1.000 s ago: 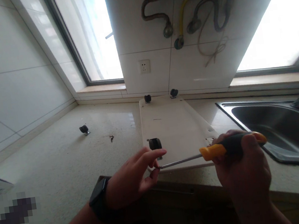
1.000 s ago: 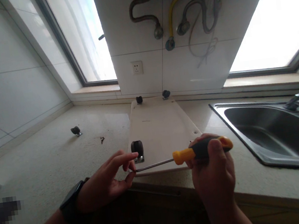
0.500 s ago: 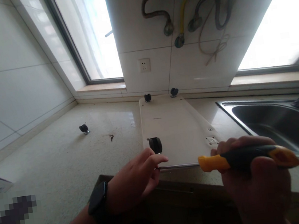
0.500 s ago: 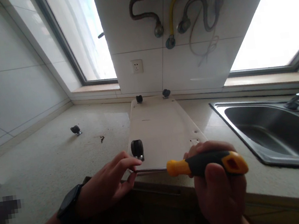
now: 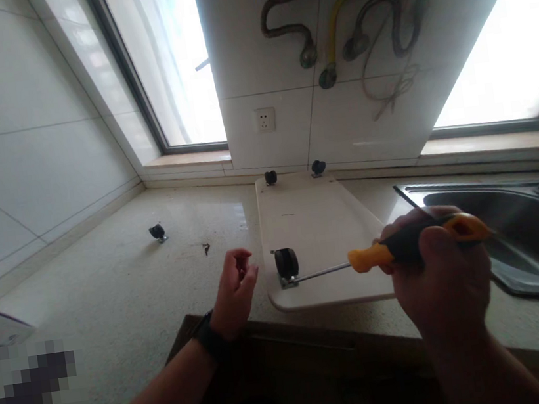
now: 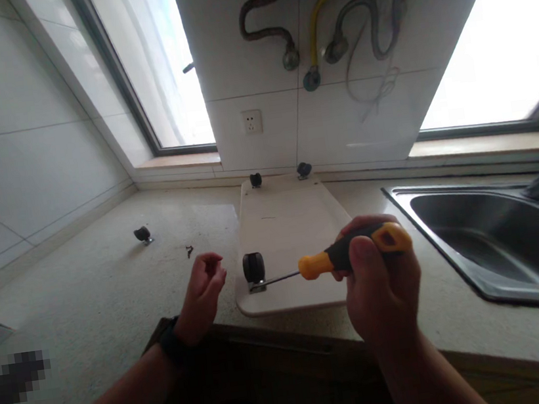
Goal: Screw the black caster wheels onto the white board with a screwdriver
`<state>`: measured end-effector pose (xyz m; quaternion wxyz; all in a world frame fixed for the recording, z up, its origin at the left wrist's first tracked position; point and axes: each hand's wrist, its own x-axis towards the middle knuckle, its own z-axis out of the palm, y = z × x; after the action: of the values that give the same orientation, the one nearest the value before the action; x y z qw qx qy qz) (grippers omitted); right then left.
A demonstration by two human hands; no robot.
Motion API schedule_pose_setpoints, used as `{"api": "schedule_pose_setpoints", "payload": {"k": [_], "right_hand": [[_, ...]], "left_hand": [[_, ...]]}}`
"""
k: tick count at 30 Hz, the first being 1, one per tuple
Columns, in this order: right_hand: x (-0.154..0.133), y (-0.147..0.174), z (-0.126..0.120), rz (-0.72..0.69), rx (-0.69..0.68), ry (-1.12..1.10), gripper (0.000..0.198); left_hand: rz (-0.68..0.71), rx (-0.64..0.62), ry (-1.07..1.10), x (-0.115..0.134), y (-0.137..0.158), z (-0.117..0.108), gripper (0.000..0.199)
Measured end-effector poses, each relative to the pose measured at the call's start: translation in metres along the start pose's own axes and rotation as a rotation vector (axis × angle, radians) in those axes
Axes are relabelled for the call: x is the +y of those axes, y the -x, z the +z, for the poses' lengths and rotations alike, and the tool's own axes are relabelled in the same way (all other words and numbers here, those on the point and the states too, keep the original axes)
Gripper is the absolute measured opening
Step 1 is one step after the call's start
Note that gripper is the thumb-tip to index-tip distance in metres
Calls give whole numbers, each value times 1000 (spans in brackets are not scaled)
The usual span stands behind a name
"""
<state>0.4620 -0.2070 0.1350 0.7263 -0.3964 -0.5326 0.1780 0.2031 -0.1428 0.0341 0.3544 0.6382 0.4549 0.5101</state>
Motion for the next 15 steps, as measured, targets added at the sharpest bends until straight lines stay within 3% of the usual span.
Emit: {"api": "schedule_pose_setpoints", "payload": {"k": [1, 3, 10, 15], "right_hand": [[-1, -2, 3, -9, -9, -11, 11], [-4, -7, 8, -19, -58, -8, 10], [-17, -20, 23, -134, -271, 184, 11], [-22, -24, 31, -147, -347, 258, 11]], "left_hand": [[-109, -16, 39, -10, 2, 5, 17], [-178, -67, 50, -24, 7, 11, 18], [-166, -353, 55, -28, 15, 8, 52], [-215, -431, 88, -37, 13, 6, 59]]}}
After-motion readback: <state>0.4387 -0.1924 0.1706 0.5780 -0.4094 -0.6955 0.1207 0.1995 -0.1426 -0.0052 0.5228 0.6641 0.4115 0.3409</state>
